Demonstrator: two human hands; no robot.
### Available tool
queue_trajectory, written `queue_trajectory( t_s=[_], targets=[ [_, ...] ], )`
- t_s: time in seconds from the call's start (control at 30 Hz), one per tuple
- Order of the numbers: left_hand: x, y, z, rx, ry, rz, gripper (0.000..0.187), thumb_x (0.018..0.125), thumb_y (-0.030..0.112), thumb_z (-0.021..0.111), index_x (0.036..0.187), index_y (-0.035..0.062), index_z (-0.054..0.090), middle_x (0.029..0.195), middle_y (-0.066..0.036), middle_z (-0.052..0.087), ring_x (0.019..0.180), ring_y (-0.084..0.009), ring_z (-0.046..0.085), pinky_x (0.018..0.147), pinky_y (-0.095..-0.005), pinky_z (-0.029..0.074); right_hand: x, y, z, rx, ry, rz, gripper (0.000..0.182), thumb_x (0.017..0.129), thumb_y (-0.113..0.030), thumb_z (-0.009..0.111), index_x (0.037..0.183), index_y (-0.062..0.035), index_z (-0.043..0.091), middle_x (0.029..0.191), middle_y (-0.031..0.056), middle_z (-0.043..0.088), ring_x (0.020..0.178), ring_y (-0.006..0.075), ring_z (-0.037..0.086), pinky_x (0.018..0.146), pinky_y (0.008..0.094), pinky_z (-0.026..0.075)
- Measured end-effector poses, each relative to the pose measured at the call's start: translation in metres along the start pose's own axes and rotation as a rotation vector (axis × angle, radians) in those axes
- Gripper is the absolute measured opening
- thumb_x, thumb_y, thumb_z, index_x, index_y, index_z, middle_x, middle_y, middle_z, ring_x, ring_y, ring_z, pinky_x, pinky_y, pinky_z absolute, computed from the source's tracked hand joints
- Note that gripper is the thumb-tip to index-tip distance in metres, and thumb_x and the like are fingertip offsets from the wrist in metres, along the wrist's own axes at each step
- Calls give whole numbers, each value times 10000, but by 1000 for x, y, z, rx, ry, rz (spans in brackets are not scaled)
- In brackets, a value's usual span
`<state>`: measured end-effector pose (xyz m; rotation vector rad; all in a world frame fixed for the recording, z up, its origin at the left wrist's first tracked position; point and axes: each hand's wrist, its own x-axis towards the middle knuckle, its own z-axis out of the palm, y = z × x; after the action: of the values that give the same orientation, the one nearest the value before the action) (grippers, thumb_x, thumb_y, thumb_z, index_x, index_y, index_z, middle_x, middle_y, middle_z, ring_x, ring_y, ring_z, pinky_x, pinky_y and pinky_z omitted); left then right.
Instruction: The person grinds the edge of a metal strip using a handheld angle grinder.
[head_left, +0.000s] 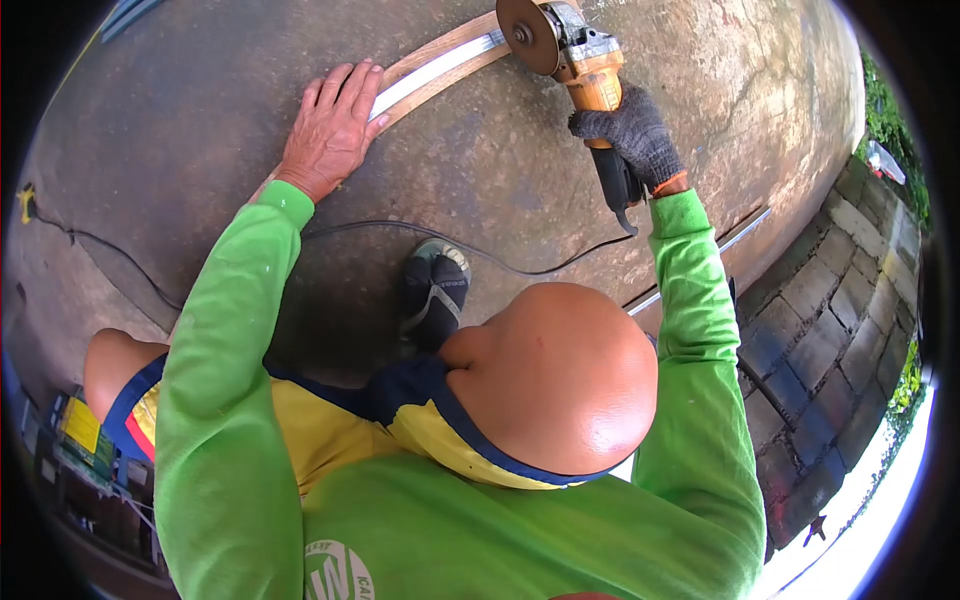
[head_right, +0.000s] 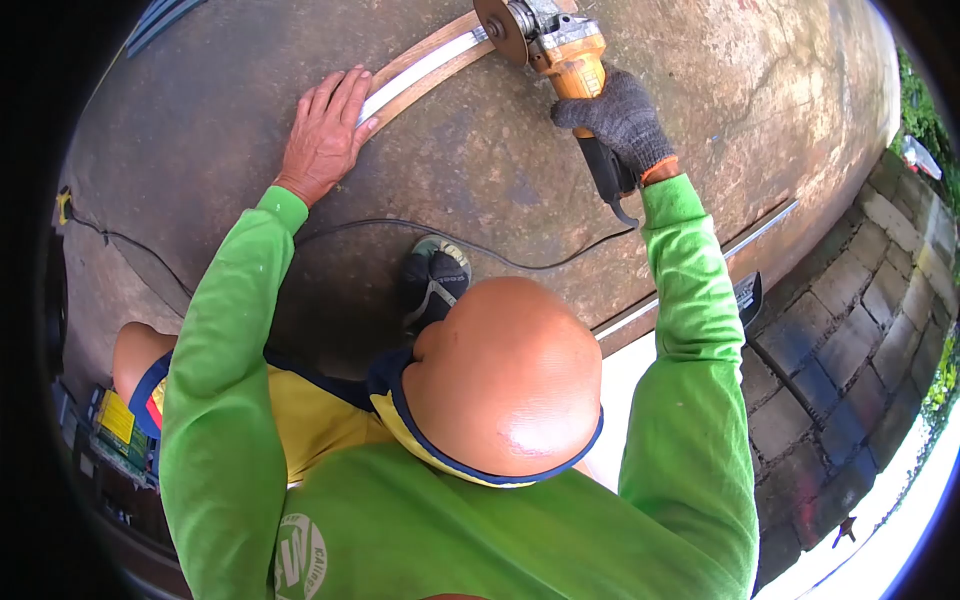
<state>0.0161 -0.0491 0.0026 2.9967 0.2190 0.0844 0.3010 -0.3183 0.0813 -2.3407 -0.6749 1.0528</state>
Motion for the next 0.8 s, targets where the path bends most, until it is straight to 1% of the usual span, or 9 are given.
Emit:
queue_trajectory(
  t_s=[0.07, 0.17, 0.4, 0.57, 0.67, 0.8],
  targets=[
    [1, 0, 0, -7, -2, 3, 599, 1015, 350, 585, 1510, 44, 439, 1528, -101, 480, 1392, -292, 428, 1133, -466, 353, -1, -6, -1, -4, -33, 34, 581, 645, -377, 902, 1081, -42, 717, 897, 110, 747, 766, 219, 720, 721, 354, 584],
    [2, 0, -4, -22, -28, -6, 600, 1014, 349, 587, 1508, 43, 440, 1529, -103, 479, 1395, -279, 429, 1132, -464, 349, 1, -8, 1, -8, -42, 24, 579, 641, -371, 899, 1075, -37, 713, 888, 108, 745, 771, 220, 720, 720, 354, 583],
    [1, 0, -2, -5, -46, -21, 607, 1021, 360, 579, 1516, 40, 432, 1536, -102, 473, 1401, -265, 428, 1137, -472, 339, 11, -10, 6, -66, -64, 72, 593, 645, -371, 890, 1094, -35, 696, 907, 112, 741, 800, 223, 718, 745, 360, 583],
    [1, 0, -2, 1, -51, -24, 619, 1018, 357, 586, 1524, 39, 426, 1540, -100, 470, 1401, -266, 431, 1136, -476, 340, 9, -9, 6, -21, -74, 72, 599, 647, -364, 893, 1105, -34, 691, 914, 108, 739, 806, 219, 717, 749, 359, 584],
    [0, 0, 0, -1, -38, -20, 618, 1017, 349, 589, 1524, 37, 425, 1542, -102, 468, 1395, -268, 438, 1132, -477, 343, 6, -12, 7, -39, -54, 60, 440, 713, -209, 890, 1055, -18, 691, 877, 65, 730, 761, 158, 685, 718, 322, 567],
    [0, -1, 1, 4, -24, -11, 607, 1022, 359, 579, 1516, 38, 434, 1536, -105, 471, 1389, -266, 443, 1126, -487, 346, 4, -14, 7, 6, -49, 50, 433, 720, -212, 887, 1051, -16, 688, 869, 68, 726, 757, 156, 683, 707, 324, 566]
  ],
)
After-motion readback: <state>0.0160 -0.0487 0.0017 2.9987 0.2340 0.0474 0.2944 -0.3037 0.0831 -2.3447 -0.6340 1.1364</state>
